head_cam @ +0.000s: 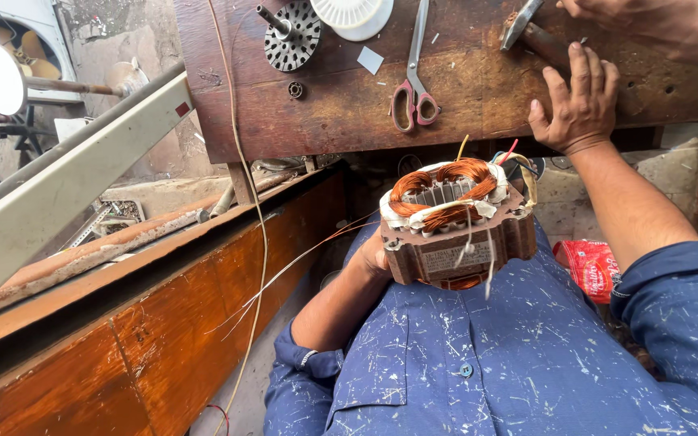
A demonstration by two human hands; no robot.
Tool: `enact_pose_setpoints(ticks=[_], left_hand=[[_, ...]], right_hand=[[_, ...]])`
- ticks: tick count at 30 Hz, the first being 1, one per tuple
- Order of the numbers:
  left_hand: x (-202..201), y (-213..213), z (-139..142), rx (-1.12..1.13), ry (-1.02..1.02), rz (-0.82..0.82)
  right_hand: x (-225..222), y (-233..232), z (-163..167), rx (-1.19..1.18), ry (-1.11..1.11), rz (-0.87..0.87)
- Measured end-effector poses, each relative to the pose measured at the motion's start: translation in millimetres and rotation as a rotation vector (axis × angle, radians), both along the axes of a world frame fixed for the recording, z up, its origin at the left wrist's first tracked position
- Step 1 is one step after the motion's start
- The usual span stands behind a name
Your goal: The person retrieves a transformer from a drawer and inspects its copper windings. They then strip the outer insulation from a multi-conductor cable using scissors, preparing the wires for connection.
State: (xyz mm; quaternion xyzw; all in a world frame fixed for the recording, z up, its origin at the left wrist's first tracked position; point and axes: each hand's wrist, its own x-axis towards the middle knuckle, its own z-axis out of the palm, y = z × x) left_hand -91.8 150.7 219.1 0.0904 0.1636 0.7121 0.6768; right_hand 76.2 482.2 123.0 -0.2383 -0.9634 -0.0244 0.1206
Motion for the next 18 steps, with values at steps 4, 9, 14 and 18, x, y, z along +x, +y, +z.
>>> enact_pose_setpoints(ticks=[4,9,14,18], left_hand=[[4.3,2.1,-13.5,0.128,-0.021,-0.034],[10.3,-2.5,-21.8,-0.299,-0.399,-0.175],[13.8,-6.9,-27.8,-0.361,-0.245,-0.155],[15.1,-12.1,-37.5,-0.097,-0.239,-0.195]], right_hand=[[0.0,0.2,1.0,0.000,0.026,0.011],[0.5,1.7,0.0,-0.029,0.044,0.018],[2.2,2.7,-4.5,-0.008,0.014,0.013],[2.2,4.4,-7.4,-0.006,-0.005,0.006]])
